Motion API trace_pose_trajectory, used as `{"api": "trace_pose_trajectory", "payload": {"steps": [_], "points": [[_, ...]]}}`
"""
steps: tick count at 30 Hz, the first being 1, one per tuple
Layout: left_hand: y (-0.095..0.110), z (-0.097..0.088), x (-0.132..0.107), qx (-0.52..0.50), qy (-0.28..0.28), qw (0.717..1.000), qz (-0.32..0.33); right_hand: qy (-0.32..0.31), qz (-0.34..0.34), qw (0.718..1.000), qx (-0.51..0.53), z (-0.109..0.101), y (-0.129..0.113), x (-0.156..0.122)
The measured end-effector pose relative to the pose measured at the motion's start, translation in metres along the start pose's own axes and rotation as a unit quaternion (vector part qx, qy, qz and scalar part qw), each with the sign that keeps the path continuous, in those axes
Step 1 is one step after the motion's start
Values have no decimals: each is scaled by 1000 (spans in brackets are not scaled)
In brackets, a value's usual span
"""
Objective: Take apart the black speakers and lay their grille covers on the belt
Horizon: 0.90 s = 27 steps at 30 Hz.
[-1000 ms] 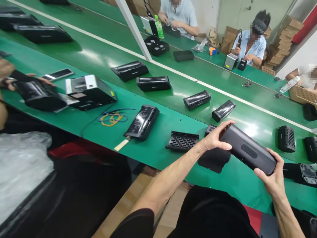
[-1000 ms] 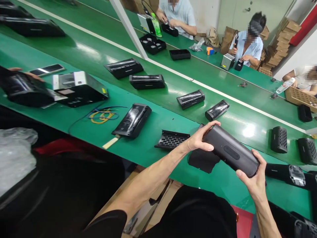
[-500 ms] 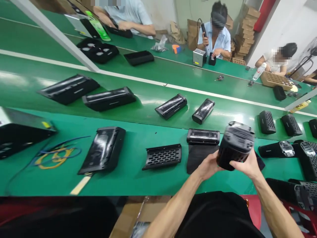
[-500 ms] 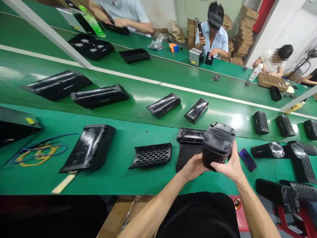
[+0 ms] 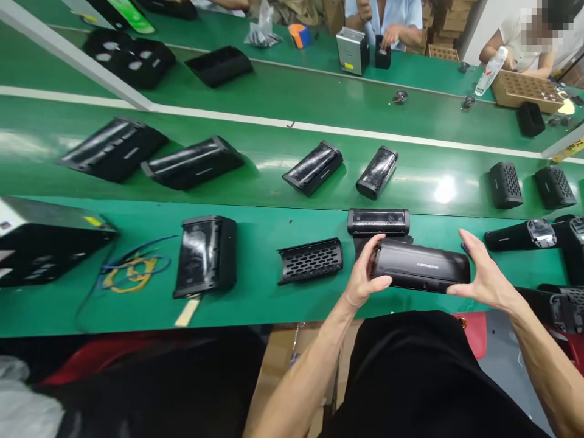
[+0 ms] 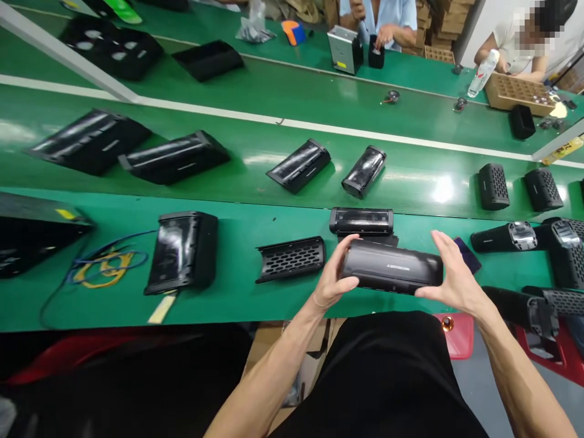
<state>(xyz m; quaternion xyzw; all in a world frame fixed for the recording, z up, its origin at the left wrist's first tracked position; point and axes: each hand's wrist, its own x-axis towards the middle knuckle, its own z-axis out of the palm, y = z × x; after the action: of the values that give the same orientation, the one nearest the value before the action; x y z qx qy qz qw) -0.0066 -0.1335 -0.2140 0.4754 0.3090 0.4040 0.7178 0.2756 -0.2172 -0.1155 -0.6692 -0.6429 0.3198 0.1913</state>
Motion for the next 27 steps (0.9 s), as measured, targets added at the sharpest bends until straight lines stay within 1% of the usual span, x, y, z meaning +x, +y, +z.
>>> {"api": "trace_pose_trajectory", "payload": {"steps": [1, 3, 5, 8, 10, 12, 14, 16, 19, 21, 22, 24, 25, 27], "points": [[-3, -3, -5, -21, 14, 1000, -5, 11, 28, 998, 54, 2, 9, -8], [-5, -9, -12, -48, 27, 998, -16, 27, 75, 985, 156, 12, 21, -23], [-5, -12, -15, -52, 15, 998, -45, 46, 106, 970, 215, 23, 25, -33], [-2, -9, -20, -39, -7, 995, -91, 61, 129, 960, 241, 31, 20, -44], [-3, -4, -25, -36, 5, 994, -101, 64, 146, 954, 253, 32, 16, -50], [-7, 2, -29, -36, 29, 993, -104, 72, 165, 946, 271, 33, 16, -55], [-13, 7, -34, -34, 49, 992, -113, 77, 183, 935, 293, 35, 18, -58], [-19, 9, -37, -32, 56, 990, -128, 68, 205, 925, 313, 37, 22, -60], [-23, 8, -42, -27, 26, 987, -158, 40, 235, 912, 334, 41, 27, -64], [-24, 7, -43, -22, 15, 984, -174, 37, 242, 908, 340, 44, 29, -66], [-26, 7, -42, -23, 22, 983, -180, 42, 242, 907, 343, 47, 30, -67], [-31, 9, -40, -29, 55, 979, -193, 56, 246, 900, 356, 53, 32, -66], [-35, 10, -39, -34, 75, 976, -204, 61, 256, 891, 369, 56, 33, -65], [-44, 11, -35, -42, 102, 965, -238, 60, 290, 866, 403, 60, 35, -61]]}}
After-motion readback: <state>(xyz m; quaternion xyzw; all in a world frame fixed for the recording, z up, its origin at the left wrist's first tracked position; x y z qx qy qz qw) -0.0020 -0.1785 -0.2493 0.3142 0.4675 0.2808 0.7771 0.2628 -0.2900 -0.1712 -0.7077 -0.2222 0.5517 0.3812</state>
